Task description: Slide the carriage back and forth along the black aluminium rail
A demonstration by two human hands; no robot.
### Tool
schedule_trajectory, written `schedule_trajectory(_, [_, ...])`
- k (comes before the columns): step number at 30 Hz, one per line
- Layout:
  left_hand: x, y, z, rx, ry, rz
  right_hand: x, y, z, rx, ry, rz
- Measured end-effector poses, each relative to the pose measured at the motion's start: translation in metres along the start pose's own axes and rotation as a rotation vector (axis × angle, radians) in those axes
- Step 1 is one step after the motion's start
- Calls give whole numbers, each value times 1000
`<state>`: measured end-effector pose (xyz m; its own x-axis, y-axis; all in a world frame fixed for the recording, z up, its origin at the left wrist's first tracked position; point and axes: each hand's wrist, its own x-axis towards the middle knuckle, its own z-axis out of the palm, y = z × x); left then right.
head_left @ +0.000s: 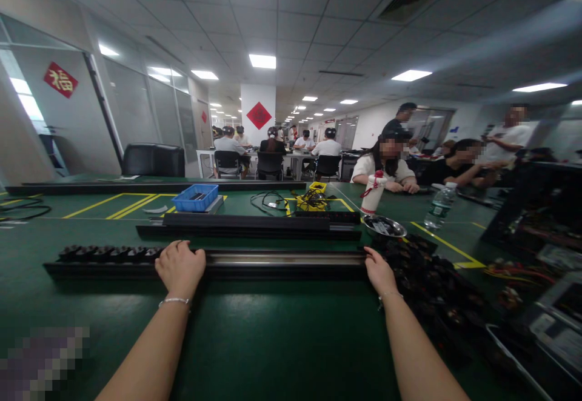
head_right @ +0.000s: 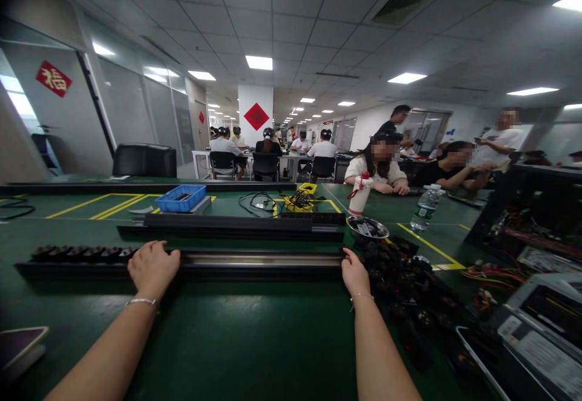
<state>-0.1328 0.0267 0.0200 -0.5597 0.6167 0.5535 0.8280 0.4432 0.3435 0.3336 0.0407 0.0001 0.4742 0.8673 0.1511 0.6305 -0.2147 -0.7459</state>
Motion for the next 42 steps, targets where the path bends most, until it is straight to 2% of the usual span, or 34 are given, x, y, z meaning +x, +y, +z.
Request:
schedule_trajectory(8, [1, 1, -6, 14, -96, 20, 0, 1, 1, 11, 0, -2])
schedule_trajectory(15, [0, 3, -11, -18, -133, 24, 1, 1, 2, 12, -2, -4])
schedule_trajectory(25, [-4, 6, -6, -53, -86, -13, 3, 3, 3, 29, 6, -16])
schedule_trajectory(34, [-2, 7, -9, 15, -117, 19, 1, 2, 3, 30, 6, -8])
schedule_trajectory(39, [-3, 11, -9, -10, -181, 98, 0, 0, 2, 30, 10, -2])
schedule_trajectory(42, [-2, 12, -9, -21, -212, 98, -1, -1, 1, 36, 3, 3])
